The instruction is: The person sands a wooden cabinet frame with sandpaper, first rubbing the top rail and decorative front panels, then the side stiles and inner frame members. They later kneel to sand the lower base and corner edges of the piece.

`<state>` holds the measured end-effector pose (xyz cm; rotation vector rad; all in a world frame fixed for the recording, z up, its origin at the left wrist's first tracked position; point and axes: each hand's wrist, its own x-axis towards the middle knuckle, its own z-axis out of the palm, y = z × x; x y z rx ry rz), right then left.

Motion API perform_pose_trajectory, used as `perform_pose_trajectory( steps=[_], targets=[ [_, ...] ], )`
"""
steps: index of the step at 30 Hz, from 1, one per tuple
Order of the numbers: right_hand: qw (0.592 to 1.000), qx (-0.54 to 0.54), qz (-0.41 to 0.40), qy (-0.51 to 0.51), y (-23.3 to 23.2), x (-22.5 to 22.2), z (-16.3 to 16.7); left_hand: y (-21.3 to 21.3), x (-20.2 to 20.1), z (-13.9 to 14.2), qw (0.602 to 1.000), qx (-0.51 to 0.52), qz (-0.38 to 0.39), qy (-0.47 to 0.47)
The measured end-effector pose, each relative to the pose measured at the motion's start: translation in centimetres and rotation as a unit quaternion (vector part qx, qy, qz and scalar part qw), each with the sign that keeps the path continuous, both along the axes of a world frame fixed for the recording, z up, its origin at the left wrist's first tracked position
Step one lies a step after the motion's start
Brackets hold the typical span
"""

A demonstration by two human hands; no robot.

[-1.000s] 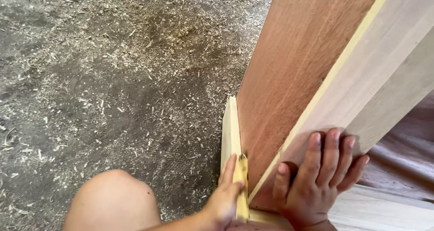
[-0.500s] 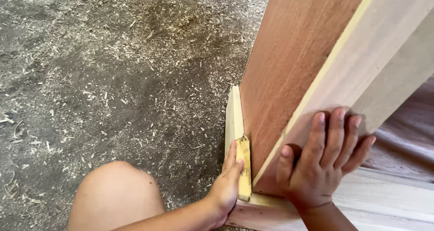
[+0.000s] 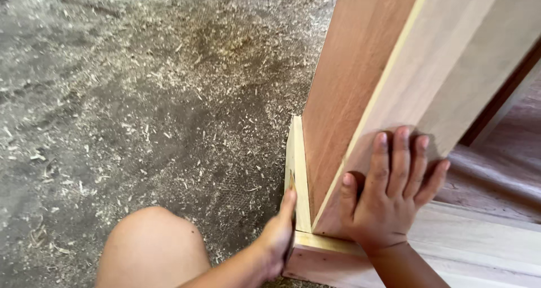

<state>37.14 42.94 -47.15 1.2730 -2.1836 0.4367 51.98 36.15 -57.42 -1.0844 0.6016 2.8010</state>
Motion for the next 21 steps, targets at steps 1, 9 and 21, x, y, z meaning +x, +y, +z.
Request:
perform_pose_trajectory(
  steps=[1, 9, 21],
  targets=[
    [1.0, -0.001, 0.003, -0.005, -0.1, 0.0, 0.0, -0.3, -0.2, -0.3, 0.995, 0.1, -0.003, 0.022],
    [1.0, -0.006, 0.016, -0.018, -0.4, 0.0, 0.4, 3.0, 2.5, 0.7, 0.856, -0.514, 0.025, 0.048],
    [1.0, -0.003, 0.02, -0.017, -0.7, -0.2, 0.4, 5.1, 4.0, -3.9, 0.946, -0.296, 0.07, -0.116]
  ],
)
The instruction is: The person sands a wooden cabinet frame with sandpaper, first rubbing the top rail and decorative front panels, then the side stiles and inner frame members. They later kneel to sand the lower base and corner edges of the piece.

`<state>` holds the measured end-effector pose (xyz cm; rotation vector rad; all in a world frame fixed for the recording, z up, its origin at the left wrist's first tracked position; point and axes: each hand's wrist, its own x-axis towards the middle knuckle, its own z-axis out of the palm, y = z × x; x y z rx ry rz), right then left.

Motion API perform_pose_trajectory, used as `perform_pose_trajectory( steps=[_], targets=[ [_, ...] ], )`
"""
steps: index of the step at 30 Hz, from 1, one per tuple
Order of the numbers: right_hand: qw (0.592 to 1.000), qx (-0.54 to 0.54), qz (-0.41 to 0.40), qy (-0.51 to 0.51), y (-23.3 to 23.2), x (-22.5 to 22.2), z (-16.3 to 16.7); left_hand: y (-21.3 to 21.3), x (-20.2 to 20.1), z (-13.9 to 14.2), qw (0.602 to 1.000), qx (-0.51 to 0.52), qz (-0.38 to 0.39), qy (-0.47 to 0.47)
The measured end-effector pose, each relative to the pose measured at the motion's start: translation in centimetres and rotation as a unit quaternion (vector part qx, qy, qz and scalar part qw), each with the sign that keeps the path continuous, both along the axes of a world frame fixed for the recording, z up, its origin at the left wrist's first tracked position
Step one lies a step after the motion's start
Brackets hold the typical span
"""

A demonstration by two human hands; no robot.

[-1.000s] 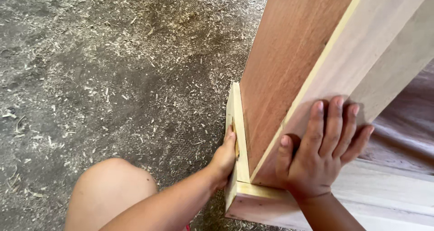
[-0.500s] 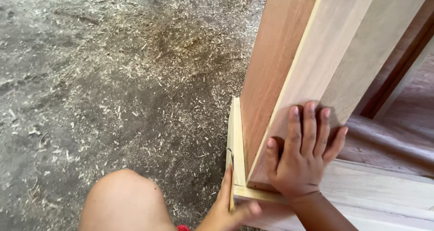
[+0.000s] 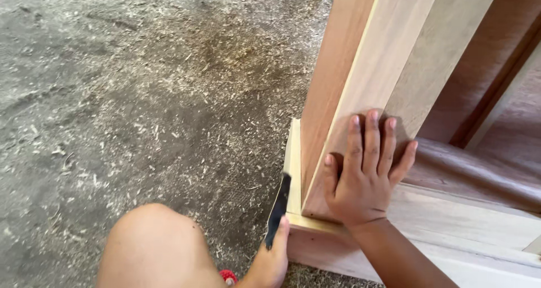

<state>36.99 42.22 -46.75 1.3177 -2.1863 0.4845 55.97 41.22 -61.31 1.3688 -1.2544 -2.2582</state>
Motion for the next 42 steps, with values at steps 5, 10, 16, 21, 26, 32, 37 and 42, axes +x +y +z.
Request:
perform_pose_trajectory(
  steps=[5, 10, 16, 21, 26, 32, 37, 42],
  targets=[
    [1.0, -0.004, -0.001, -0.006, -0.2, 0.0, 0.1, -1.0, -0.2, 1.0, 0.997, -0.041, 0.001, 0.07],
    [1.0, 0.004, -0.005, -0.01, -0.3, 0.0, 0.2, -1.5, 1.0, 5.0, 0.998, -0.029, 0.026, 0.051],
    [1.0, -0.005, 0.004, -0.009, -0.4, 0.1, 0.3, -5.1, -2.0, 5.8, 0.977, 0.214, -0.012, 0.006],
    [1.0, -0.004, 0.003, 0.003, -0.5, 0.0, 0.4, -4.0, -0.6, 6.6, 0.99, 0.128, -0.008, 0.061],
    [1.0, 0.004, 0.01, -0.016, -0.2, 0.2, 0.5, -7.0, -4.2, 8.6, 0.966, 0.253, -0.047, -0.009],
    [1.0, 0.019, 0.007, -0.01, 0.0, 0.1, 0.6, -5.4, -0.9, 8.4, 0.974, 0.197, -0.068, 0.09],
    [0.999, 0.034, 0.0, -0.006, 0.0, 0.1, 0.5, -5.9, -2.1, 7.9, 0.964, 0.254, -0.038, 0.067],
    [0.999, 0.039, -0.004, -0.006, 0.0, 0.0, 0.5, -4.7, -0.9, 9.2, 0.976, 0.194, -0.045, 0.093]
  ],
)
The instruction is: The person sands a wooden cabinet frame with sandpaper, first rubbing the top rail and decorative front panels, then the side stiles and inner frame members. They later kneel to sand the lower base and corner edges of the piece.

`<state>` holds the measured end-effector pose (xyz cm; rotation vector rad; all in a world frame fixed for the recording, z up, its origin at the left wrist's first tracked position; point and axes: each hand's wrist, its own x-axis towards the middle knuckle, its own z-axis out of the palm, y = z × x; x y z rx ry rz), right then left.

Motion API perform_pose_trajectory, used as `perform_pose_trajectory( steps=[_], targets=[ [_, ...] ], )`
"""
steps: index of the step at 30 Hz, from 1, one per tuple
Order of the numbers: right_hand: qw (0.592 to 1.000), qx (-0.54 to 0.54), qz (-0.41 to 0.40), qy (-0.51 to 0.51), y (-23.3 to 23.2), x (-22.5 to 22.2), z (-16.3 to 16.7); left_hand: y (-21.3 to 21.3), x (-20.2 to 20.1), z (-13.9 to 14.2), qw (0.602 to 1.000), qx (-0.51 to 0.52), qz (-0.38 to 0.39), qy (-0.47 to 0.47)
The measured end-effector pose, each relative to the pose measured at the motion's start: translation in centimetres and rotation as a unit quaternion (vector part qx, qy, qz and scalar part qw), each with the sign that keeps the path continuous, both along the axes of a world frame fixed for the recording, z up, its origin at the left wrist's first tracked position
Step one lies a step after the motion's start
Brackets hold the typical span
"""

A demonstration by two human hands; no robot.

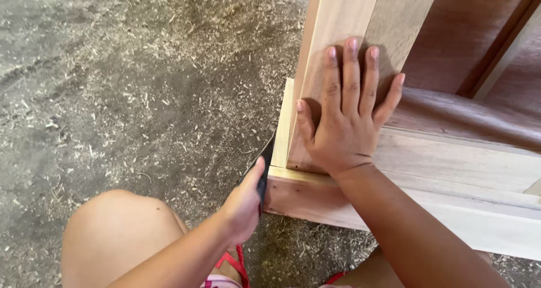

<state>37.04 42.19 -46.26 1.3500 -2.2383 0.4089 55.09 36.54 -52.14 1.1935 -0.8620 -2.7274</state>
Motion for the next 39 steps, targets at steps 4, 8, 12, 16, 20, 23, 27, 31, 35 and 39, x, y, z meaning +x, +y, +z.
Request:
perform_pose_trajectory(
  steps=[4, 8, 12, 16, 20, 23, 27, 31, 35, 39],
  targets=[
    [1.0, -0.003, 0.003, 0.009, -0.1, -0.2, 0.0, 0.1, 0.4, -0.4, 1.0, 0.007, -0.015, 0.009],
    [1.0, 0.0, 0.003, 0.005, 0.0, -0.1, 0.0, -0.3, -0.4, -0.1, 0.999, 0.024, -0.017, -0.022],
    [1.0, -0.008, 0.001, 0.0, 0.1, 0.2, 0.1, 0.9, 0.7, 2.2, 0.999, -0.042, -0.019, 0.019],
    [1.0, -0.007, 0.005, 0.0, 0.1, 0.1, 0.3, 0.1, -0.7, 2.7, 0.999, 0.0, -0.027, -0.04],
    [1.0, -0.009, 0.007, -0.001, 0.1, 0.0, 0.3, -0.7, -1.8, 1.2, 0.999, 0.014, -0.019, -0.044],
    [1.0, -0.007, 0.006, -0.001, 0.2, 0.0, 0.3, 0.9, 0.5, 0.9, 0.998, -0.039, -0.028, -0.029],
    [1.0, -0.008, 0.001, -0.001, 0.0, 0.1, 0.3, -0.2, -0.4, 0.5, 1.0, -0.014, -0.011, -0.01],
    [1.0, 0.006, 0.002, -0.012, 0.2, 0.1, 0.3, -2.1, -3.1, -0.4, 0.998, 0.031, -0.047, 0.031],
    [1.0, -0.001, 0.0, -0.002, 0.2, 0.1, 0.1, 0.3, 0.4, 0.4, 0.991, -0.117, -0.061, 0.02],
    [1.0, -0.002, 0.002, -0.001, 0.1, 0.1, 0.3, -1.4, -2.0, -1.7, 0.984, -0.122, -0.086, -0.097]
  ],
)
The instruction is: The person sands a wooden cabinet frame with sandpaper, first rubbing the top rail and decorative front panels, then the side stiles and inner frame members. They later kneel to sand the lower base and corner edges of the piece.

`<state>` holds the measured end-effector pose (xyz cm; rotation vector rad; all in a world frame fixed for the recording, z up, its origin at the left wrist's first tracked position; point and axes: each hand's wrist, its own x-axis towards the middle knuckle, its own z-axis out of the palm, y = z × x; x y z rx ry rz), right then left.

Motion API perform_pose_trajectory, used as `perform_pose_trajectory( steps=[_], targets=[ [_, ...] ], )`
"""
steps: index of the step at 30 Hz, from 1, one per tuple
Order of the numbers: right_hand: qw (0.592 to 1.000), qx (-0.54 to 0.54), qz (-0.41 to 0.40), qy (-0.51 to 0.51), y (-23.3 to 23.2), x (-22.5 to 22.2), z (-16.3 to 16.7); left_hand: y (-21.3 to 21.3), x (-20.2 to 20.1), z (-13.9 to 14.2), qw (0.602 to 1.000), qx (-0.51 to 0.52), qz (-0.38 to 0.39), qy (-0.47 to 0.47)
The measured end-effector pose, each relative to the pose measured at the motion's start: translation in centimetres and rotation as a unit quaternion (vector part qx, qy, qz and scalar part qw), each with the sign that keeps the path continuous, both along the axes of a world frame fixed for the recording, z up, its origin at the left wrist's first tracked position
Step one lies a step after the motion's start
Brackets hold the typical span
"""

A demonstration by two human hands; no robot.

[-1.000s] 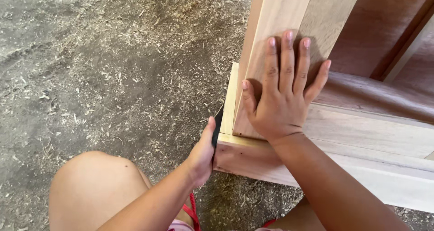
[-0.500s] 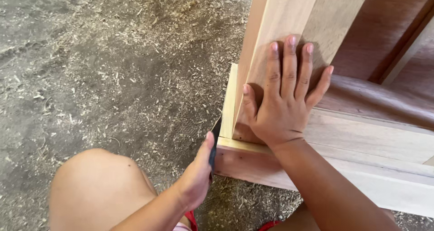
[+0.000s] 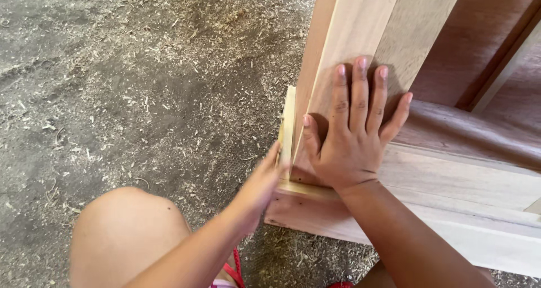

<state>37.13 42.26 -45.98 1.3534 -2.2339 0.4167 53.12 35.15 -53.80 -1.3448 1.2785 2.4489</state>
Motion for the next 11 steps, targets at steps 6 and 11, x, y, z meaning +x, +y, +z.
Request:
perform_pose_trajectory(
  steps=[6, 11],
  targets=[
    [1.0, 0.01, 0.005, -0.02, 0.3, -0.1, -0.1, -1.9, -1.4, -3.5, 0.996, -0.018, 0.087, 0.003],
    [1.0, 0.003, 0.002, -0.006, 0.0, -0.3, -0.2, 3.1, 4.2, -0.8, 0.988, -0.093, 0.116, 0.052]
  ],
)
